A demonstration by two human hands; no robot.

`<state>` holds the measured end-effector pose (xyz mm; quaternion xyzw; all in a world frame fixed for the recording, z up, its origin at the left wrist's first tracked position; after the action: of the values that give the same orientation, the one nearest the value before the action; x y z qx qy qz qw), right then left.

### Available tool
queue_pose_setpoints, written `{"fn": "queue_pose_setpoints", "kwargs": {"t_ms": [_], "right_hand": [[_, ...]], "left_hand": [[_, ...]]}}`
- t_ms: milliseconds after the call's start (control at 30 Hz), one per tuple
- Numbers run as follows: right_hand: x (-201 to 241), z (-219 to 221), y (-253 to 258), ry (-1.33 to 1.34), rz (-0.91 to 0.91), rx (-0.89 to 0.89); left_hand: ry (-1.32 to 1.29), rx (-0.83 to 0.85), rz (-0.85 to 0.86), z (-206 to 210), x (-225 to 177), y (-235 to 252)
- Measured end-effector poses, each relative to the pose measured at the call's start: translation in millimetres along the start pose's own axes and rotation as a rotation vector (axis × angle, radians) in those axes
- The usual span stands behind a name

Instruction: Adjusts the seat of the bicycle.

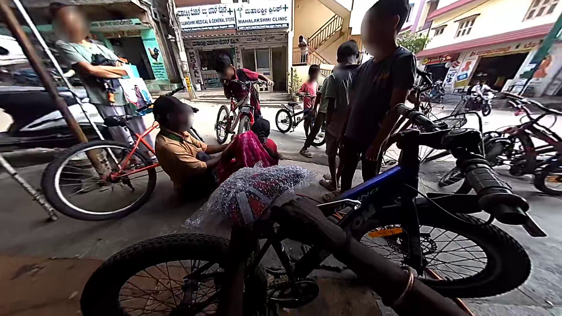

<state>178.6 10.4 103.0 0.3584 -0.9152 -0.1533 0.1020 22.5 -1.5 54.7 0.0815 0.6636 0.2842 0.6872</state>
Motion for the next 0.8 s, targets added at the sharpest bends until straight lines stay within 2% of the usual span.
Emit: {"fn": "queue_pose_setpoints", "kwargs": {"t_ms": [67,100,133,200,267,300,367,467,567,633,733,767,800], "right_hand": [[-4.1,26.2,-6.4,0.181,0.137,-0.256],[-2.6,36.9,-9.1,0.252,0.211,-0.38],[-2.5,41.3,-9.7,0.311,0.244,-0.408],[-1.8,32.4,-9.2,0.402,0.192,-0.225],[-3.3,4.5,-12.6,0.31,0.118,-0.055],[-6.5,-12.7,-18.1,0.252,0.111,-0.023],[-14.7,-50.4,-28.2,0.205,0.116,-0.129],[-14.4,-123.0,-9.7,0.075,0.102,-0.449],[-24.1,-172.4,57.4,-0.044,0.15,-0.455],[-44.5,-169.5,102.3,-0.019,0.216,-0.408],[-67.3,-99.8,137.3,0.131,0.22,-0.272],[-74.7,-83.7,143.7,0.152,0.197,-0.233],[-79.0,-87.0,149.0,0.139,0.194,-0.208]], "left_hand": [[0.03,0.034,0.05,-1.8,-1.6,3.6],[0.07,0.052,-0.024,1.2,-15.6,1.9],[0.105,0.061,-0.093,2.5,-21.8,1.2],[0.058,0.022,-0.104,-1.2,-16.1,2.5],[-0.022,0.063,-0.166,-3.8,-4.7,8.2],[-0.02,0.091,-0.083,-4.8,11.0,11.7],[-0.004,0.088,0.038,-3.9,29.4,15.6],[0.045,0.034,0.026,-2.8,36.4,18.8],[0.038,0.017,0.012,-1.8,37.3,19.2],[0.068,0.025,0.019,-0.7,34.1,20.0],[0.099,0.041,-0.028,-4.6,29.9,20.1],[0.1,0.05,-0.048,-5.9,30.3,19.5],[0.092,0.051,-0.052,-6.3,31.1,20.4]]}}
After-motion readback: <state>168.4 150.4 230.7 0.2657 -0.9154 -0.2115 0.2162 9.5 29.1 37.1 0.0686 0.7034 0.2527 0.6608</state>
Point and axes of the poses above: each hand's wrist, its own y-axis towards the middle knuckle, its own z-axis out of the palm, x = y × z, the point moved 5 cm from there along y, towards the middle knuckle, and after that the axes turned 2 degrees about -x, right-handed, at the moved point
